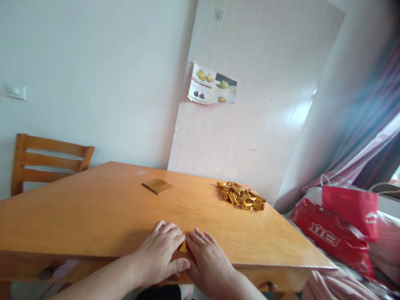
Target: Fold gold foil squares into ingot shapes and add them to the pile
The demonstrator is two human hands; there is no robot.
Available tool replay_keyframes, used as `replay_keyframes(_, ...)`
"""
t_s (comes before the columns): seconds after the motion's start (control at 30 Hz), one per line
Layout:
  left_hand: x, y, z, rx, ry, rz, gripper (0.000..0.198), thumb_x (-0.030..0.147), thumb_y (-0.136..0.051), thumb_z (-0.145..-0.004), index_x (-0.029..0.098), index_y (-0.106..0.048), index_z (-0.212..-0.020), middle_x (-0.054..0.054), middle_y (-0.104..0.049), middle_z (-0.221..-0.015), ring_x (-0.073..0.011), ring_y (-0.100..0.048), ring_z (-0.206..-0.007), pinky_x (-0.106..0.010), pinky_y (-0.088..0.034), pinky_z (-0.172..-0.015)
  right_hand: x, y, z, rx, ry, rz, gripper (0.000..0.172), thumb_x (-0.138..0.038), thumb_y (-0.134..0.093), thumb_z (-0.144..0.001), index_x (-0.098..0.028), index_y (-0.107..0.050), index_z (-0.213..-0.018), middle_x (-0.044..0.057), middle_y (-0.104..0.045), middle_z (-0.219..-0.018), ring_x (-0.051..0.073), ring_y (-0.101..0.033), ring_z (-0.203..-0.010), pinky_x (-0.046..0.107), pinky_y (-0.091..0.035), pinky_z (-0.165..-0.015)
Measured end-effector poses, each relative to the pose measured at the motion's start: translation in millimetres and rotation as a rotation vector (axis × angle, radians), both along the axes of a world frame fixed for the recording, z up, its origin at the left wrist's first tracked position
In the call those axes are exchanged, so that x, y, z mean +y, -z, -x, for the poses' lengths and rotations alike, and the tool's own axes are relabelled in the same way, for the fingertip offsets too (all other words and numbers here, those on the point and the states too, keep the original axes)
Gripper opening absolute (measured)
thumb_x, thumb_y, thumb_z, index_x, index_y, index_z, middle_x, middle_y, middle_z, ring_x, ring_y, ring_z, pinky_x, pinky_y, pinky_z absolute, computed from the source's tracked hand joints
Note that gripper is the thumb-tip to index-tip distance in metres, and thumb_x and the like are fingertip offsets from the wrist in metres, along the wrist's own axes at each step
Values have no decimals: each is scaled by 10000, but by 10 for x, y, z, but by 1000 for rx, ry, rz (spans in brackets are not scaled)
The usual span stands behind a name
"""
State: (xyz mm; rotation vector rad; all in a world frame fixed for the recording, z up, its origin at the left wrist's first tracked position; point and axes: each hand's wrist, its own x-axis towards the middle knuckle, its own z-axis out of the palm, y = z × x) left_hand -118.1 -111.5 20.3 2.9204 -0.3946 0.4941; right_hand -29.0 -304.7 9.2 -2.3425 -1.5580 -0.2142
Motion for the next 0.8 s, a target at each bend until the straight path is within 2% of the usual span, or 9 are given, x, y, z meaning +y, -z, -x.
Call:
replay_keyframes(0.07, -43, 47, 119, -31, 12, 10, 619, 714, -587, -816, 206, -638, -1166, -101, -643, -1143, -317, -514, -1085, -514, -280, -1030, -75, 76, 82, -4, -16, -31, 595, -387, -653, -876, -193, -522, -1423, 104, -554, -1462, 292, -439, -1398, 430, -286, -1197)
replay_keyframes(0.1, -65, 80, 161, -49, -1, 21, 597, 683, -657, -780, 208, -641, -1143, -92, -643, -1125, -310, -514, -1073, -499, -288, -1025, -90, 127, 112, -14, 6, -63, 564, -314, -650, -873, -210, -532, -1415, 84, -572, -1447, 282, -448, -1394, 435, -283, -1198)
replay_keyframes(0.17, -106, 150, 219, -75, -37, 30, 385, 503, -712, -816, 217, -648, -1066, -66, -644, -1067, -275, -517, -1039, -453, -311, -998, -88, 238, 163, -47, 58, -135, 457, -162, -561, -899, -229, -595, -1350, 57, -627, -1387, 257, -506, -1348, 430, -320, -1175)
replay_keyframes(0.27, -163, 221, 288, -128, -74, 41, 95, 274, -590, -926, 222, -655, -971, -53, -642, -1001, -237, -519, -1006, -406, -333, -946, -62, 351, 262, -105, 42, -226, 385, -120, -496, -929, -221, -650, -1267, 63, -677, -1312, 261, -563, -1287, 439, -378, -1127)
replay_keyframes(0.4, -243, 193, 450, -143, -96, 100, 184, 258, -514, -962, 214, -662, -862, -50, -635, -903, -224, -521, -943, -389, -335, -877, -101, 287, 453, -68, 9, -333, 294, -155, -454, -966, -225, -698, -1113, 89, -710, -1195, 258, -610, -1187, 404, -449, -1023)
replay_keyframes(0.5, -284, 108, 609, -87, -114, 264, 108, 223, -574, -888, 202, -651, -815, -35, -632, -856, -215, -528, -910, -364, -333, -836, -156, 159, 588, 154, 12, -338, 247, -235, -450, -986, -217, -694, -953, 61, -706, -939, 209, -650, -895, 319, -495, -795)
replay_keyframes(0.6, -294, 35, 753, 145, -136, 604, 125, 214, -600, -785, 179, -570, -669, -1, -572, -716, -184, -519, -779, -313, -334, -720, -179, 78, 702, 423, 2, -373, 229, -291, -514, -956, -196, -654, -802, 20, -640, -770, 173, -594, -749, 279, -446, -686)
replay_keyframes(0.7, -298, 8, 889, 370, -139, 859, 118, 264, -596, -741, 179, -556, -670, 36, -513, -629, -138, -453, -614, -276, -296, -588, -174, 64, 818, 751, -26, -424, 188, -363, -591, -910, -182, -639, -927, -16, -584, -722, 144, -546, -668, 254, -406, -606)
replay_keyframes(0.8, -312, -8, 1040, 401, -128, 929, 106, 273, -586, -724, 167, -585, -733, 30, -560, -670, -135, -484, -621, -263, -319, -581, -172, 82, 936, 968, -41, -476, 357, -425, -653, -866, -186, -567, -1116, -65, -522, -649, 118, -494, -564, 233, -360, -535)
